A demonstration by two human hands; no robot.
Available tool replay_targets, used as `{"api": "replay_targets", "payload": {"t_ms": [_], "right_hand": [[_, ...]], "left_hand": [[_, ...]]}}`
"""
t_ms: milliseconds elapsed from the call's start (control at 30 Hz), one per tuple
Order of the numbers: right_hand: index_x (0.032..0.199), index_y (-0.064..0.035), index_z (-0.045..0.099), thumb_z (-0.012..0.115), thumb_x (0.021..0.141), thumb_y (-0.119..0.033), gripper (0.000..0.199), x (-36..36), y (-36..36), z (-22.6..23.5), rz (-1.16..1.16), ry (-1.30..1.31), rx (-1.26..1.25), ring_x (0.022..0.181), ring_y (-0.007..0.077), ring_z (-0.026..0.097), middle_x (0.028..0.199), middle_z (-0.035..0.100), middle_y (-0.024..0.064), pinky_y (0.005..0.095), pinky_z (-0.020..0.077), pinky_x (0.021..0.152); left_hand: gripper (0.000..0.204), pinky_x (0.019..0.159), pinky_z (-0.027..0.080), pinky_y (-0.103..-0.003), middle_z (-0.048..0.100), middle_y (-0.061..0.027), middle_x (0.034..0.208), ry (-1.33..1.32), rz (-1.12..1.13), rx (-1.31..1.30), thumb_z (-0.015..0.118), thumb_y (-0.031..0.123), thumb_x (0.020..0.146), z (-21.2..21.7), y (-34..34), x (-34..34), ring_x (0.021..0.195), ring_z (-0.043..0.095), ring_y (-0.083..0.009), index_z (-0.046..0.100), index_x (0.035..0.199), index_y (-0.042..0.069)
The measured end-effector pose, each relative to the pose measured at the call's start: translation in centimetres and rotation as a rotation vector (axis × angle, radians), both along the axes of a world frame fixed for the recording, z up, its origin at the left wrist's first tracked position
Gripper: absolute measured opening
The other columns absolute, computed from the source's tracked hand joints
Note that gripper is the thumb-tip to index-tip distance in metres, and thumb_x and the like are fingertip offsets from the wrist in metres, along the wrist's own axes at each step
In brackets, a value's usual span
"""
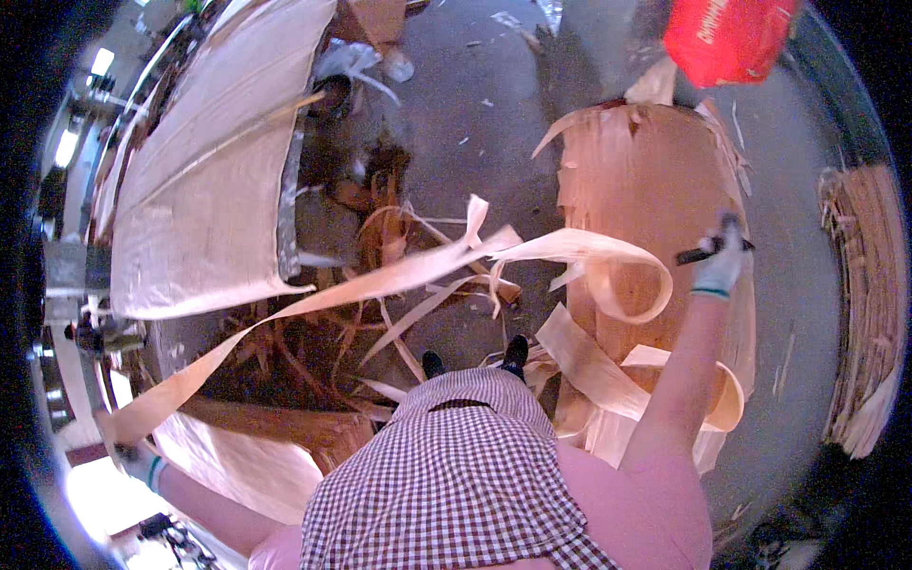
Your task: The person lifts and flips large thin wood sheets onto a stack, using a long stick to assist with flipping and a blade to cut and trim sections of the wood by hand.
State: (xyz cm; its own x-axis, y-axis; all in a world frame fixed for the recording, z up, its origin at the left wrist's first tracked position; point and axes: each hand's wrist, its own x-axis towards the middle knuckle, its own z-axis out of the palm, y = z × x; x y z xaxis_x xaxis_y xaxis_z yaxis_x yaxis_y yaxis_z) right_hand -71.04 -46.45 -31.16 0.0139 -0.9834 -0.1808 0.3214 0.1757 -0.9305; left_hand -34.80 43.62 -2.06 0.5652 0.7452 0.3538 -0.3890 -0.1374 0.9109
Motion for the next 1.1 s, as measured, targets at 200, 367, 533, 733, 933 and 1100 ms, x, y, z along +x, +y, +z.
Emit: {"api": "replay_targets", "payload": {"t_ms": [200,367,533,733,933,1100], "right_hand": [[0.126,-0.0050,0.048,0.073,0.078,-0.025,0.058,19.4,26.9,-7.9,1.208,0.264,-0.285,0.094,0.0211,0.056,0.120,0.053,0.0128,0.0336,0.0478,0.082],[0.145,-0.0101,0.020,0.080,0.061,-0.050,0.111,26.4,41.6,-7.0,1.723,0.680,-1.052,0.130,0.0390,0.036,0.144,0.032,0.0226,0.0476,0.0341,0.106],[0.141,-0.0106,0.033,0.076,0.071,-0.040,0.087,29.1,50.0,-10.7,2.053,0.887,-0.833,0.110,0.0391,0.055,0.126,0.052,0.0229,0.0437,0.0455,0.092],[0.098,-0.0086,0.064,0.065,0.079,-0.030,0.028,28.8,50.9,-13.5,1.911,0.618,-1.239,0.088,0.0326,0.064,0.095,0.067,0.0146,0.0410,0.0501,0.075],[0.102,-0.0103,0.067,0.069,0.074,-0.028,0.033,31.6,44.3,-9.7,1.457,1.461,-1.046,0.093,0.0305,0.064,0.101,0.067,0.0136,0.0408,0.0494,0.081],[0.105,-0.0055,0.069,0.074,0.071,-0.030,0.042,38.0,35.1,-7.6,2.062,2.598,-0.610,0.093,0.0245,0.065,0.102,0.069,0.0095,0.0387,0.0481,0.085]], "left_hand": [[0.038,0.099,0.040,-0.030,0.053,-0.0136,0.129,0.156,0.117,0.535,0.045,0.010,0.095,4.4,-5.0,-3.2,0.113,0.053,-0.0214,0.047,0.131,-0.003],[0.040,0.094,0.043,-0.028,0.057,-0.0144,0.125,0.197,0.427,1.074,0.056,0.008,0.092,8.7,0.8,-6.4,0.109,0.057,-0.0194,0.049,0.129,-0.006],[0.041,0.097,0.041,-0.030,0.052,-0.0142,0.131,-0.109,0.385,0.541,0.045,0.018,0.097,11.4,3.7,-7.7,0.114,0.054,-0.0223,0.047,0.131,-0.004],[0.042,0.097,0.041,-0.033,0.053,-0.0146,0.128,-0.091,0.307,0.231,0.040,0.024,0.099,11.5,20.3,-7.0,0.113,0.054,-0.0224,0.046,0.132,-0.003],[0.028,0.091,0.047,-0.033,0.059,-0.0075,0.112,-0.371,-0.164,-0.062,0.050,0.023,0.096,4.0,33.5,1.6,0.102,0.057,-0.0181,0.055,0.117,0.005],[0.012,0.073,0.051,-0.026,0.064,-0.0031,0.092,-0.347,-0.038,-0.263,0.053,0.009,0.090,-4.3,37.2,11.7,0.085,0.061,-0.0143,0.059,0.100,0.007]]}}
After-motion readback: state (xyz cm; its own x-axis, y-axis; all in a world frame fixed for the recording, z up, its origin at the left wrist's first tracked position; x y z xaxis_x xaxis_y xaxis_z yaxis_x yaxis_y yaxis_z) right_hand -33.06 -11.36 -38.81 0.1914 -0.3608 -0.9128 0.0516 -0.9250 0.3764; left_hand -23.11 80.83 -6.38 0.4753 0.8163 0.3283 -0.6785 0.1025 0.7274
